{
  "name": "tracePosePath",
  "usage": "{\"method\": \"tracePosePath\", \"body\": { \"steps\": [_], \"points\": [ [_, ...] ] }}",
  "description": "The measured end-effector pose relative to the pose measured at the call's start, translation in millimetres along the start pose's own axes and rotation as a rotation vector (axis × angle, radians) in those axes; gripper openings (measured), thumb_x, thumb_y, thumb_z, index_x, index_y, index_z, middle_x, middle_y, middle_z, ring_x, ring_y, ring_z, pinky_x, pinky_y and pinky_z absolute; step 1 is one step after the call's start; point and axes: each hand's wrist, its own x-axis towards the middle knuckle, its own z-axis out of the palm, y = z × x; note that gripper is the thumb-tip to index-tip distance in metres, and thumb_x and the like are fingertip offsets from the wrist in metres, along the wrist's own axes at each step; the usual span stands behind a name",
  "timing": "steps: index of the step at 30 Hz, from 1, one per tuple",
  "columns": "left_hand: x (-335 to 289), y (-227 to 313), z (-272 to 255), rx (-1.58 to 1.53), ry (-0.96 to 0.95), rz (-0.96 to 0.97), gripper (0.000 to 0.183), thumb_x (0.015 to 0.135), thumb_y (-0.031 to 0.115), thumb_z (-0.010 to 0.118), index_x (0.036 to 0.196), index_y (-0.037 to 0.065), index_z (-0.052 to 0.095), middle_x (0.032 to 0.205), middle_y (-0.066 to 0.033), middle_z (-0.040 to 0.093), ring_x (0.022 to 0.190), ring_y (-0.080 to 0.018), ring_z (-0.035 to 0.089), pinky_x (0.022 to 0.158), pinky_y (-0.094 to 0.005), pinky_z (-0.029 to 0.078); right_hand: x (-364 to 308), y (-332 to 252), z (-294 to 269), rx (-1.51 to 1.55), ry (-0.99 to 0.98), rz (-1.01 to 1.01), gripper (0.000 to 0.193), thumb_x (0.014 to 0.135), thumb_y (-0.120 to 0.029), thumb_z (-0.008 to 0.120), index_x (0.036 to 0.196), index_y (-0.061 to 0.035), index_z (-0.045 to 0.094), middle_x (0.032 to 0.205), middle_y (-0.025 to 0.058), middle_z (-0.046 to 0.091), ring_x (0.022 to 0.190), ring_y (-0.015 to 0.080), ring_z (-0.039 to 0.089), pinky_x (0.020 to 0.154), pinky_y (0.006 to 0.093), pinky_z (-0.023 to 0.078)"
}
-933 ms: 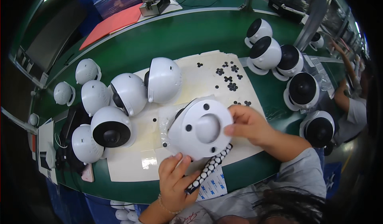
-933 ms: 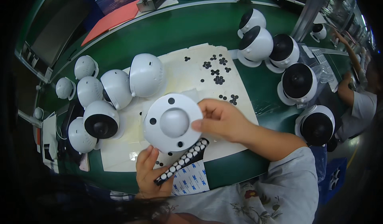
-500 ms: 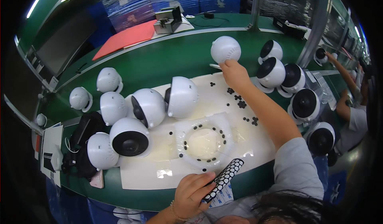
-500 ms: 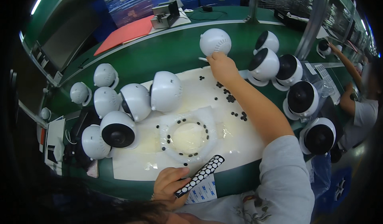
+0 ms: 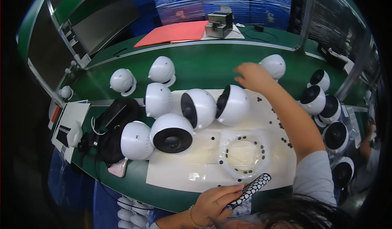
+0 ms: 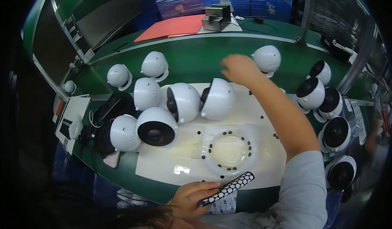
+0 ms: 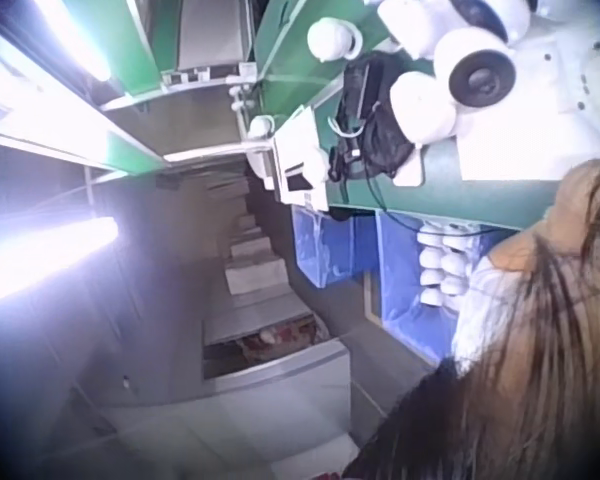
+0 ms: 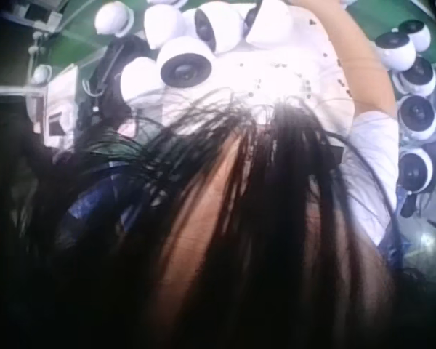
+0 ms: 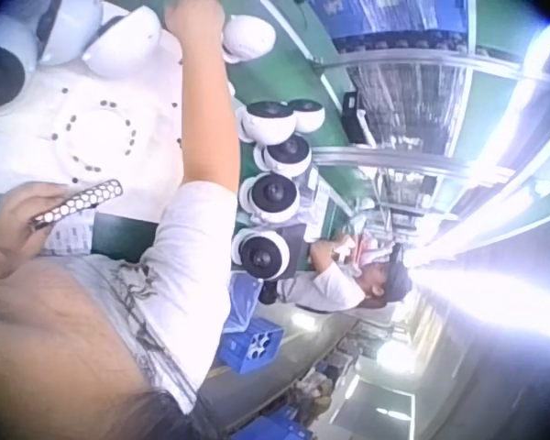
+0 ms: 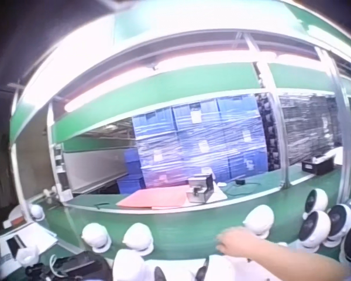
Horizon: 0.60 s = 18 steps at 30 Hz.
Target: The person repeatedly picks up white dome security camera housings from a green workbench, places them on a white mat, and applies small black circular stickers to the bottom of each unit. After applying the stickers, the person moves the finished camera to the right side of the table. The process is repeated for multiple units throughout the clip.
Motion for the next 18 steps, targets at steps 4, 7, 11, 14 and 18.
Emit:
{"method": "tracePosePath", "body": {
  "steps": [4, 7, 11, 14, 18],
  "points": [
    [-17.8, 1.0, -13.2, -0.046, 0.13, -0.101, 0.036, 0.065, -0.003, 0.065, 0.101, -0.002, 0.057, 0.109, -0.0143, 0.057, 0.092, -0.0265, 0.06, 0.079, -0.0301, 0.05, 72.3, -79.9, -25.0, 0.044, 0.065, -0.433, 0.029, 0.072, -0.018, 0.063, 0.098, -0.0089, 0.058, 0.105, 0.0079, 0.056, 0.101, 0.0256, 0.051, 0.085, 0.0371, 0.042],
    [-28.5, 0.2, -31.1, -0.091, 0.162, -0.168, 0.034, 0.066, -0.004, 0.065, 0.1, -0.003, 0.058, 0.106, -0.0141, 0.059, 0.093, -0.0256, 0.061, 0.079, -0.0298, 0.049, 122.2, -120.3, -9.3, -0.164, 0.103, -0.604, 0.044, 0.064, -0.015, 0.07, 0.105, -0.0121, 0.055, 0.116, 0.0048, 0.051, 0.11, 0.0236, 0.046, 0.088, 0.0363, 0.039],
    [-46.7, 0.9, -51.3, -0.143, 0.279, -0.239, 0.031, 0.067, -0.003, 0.064, 0.097, -0.003, 0.059, 0.104, -0.0138, 0.06, 0.092, -0.0246, 0.061, 0.079, -0.0303, 0.049, 160.5, -156.4, 28.6, -0.385, 0.025, -0.678, 0.073, 0.052, -0.018, 0.079, 0.118, -0.0174, 0.047, 0.128, 0.002, 0.042, 0.121, 0.022, 0.038, 0.093, 0.0364, 0.035],
    [-63.9, -4.0, -66.4, -0.158, 0.312, -0.292, 0.033, 0.07, -0.003, 0.058, 0.103, -0.002, 0.056, 0.108, -0.0152, 0.057, 0.095, -0.0278, 0.058, 0.084, -0.0306, 0.045, 169.8, -165.0, 49.3, -0.487, -0.079, -0.655, 0.086, 0.046, -0.022, 0.081, 0.123, -0.0197, 0.042, 0.129, 0.0019, 0.041, 0.121, 0.022, 0.037, 0.091, 0.0378, 0.037],
    [-72.4, -8.9, -73.6, -0.242, 0.383, -0.317, 0.033, 0.071, -0.001, 0.06, 0.104, -0.001, 0.056, 0.105, -0.0148, 0.058, 0.096, -0.0269, 0.058, 0.084, -0.0304, 0.045, 175.0, -145.8, 58.9, -0.607, -0.053, -0.609, 0.075, 0.053, -0.015, 0.077, 0.121, -0.0192, 0.044, 0.113, -0.0002, 0.049, 0.105, 0.0194, 0.049, 0.08, 0.0351, 0.043]
  ]
}}
